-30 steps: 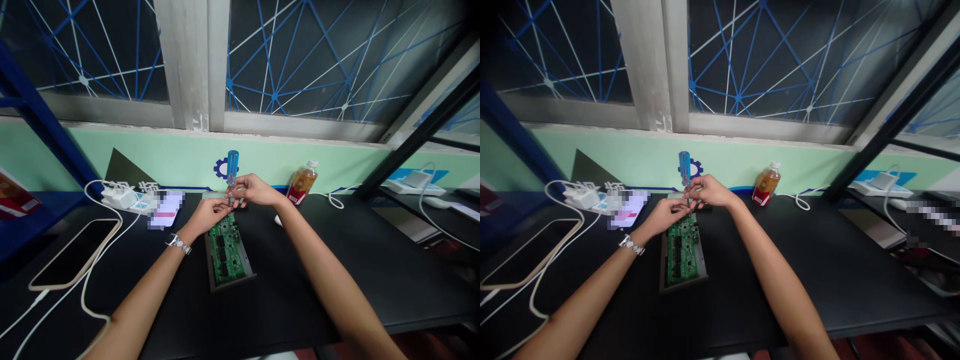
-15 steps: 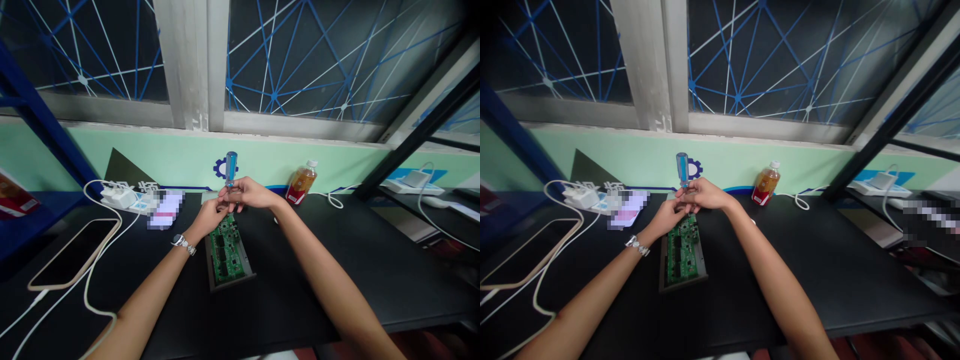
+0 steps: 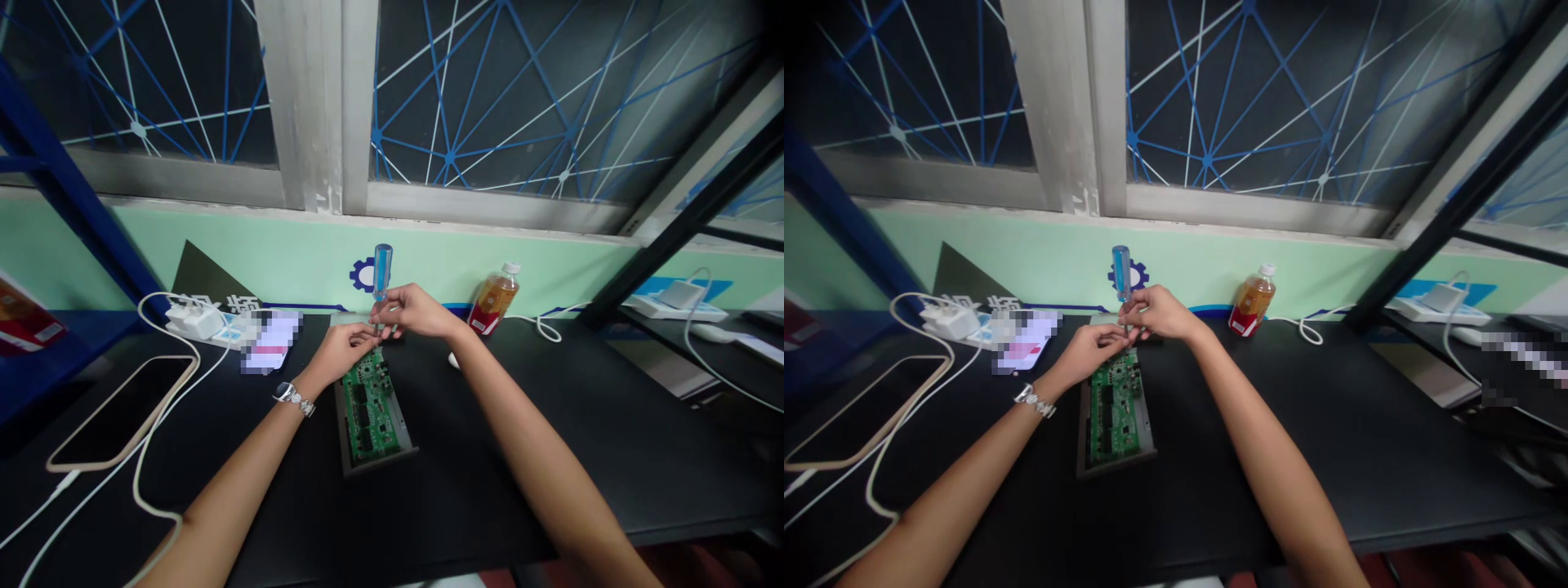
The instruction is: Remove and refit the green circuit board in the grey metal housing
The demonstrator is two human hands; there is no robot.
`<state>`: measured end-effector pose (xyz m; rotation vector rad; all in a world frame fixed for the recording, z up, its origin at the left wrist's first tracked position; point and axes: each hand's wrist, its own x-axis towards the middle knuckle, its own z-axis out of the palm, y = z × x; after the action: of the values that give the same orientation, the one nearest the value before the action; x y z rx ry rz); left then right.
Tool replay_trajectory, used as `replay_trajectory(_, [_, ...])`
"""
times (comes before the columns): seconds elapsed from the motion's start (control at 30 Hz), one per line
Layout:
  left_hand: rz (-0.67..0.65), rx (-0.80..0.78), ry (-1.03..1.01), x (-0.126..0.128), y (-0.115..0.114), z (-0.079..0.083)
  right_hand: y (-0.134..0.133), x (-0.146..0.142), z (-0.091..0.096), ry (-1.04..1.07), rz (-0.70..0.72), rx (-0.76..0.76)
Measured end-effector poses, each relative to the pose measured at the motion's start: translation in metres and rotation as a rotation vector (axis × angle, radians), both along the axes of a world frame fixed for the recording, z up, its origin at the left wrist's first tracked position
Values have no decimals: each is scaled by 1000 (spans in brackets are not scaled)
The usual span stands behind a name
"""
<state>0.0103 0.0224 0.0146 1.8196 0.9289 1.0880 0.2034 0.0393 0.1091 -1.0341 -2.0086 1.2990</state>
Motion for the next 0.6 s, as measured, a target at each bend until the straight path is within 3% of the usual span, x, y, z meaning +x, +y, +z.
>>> replay_trajectory(0.17, [31, 53, 25, -1, -1, 3, -4, -1, 5, 17, 54, -44])
replay_trajectory(0.3, [-32, 15, -2, 5, -4, 3, -8, -5, 5, -2, 106, -48])
replay_trajectory(0.37, [-41, -5, -28, 8, -4, 1, -7, -7, 2, -9, 77, -18])
replay_trajectory(0.5, [63, 23, -29, 12, -3, -4, 1, -7, -8, -65, -76, 166])
replay_trajectory(0.6, [125, 69, 3, 12, -2, -5, 5, -7, -12, -91, -72, 183])
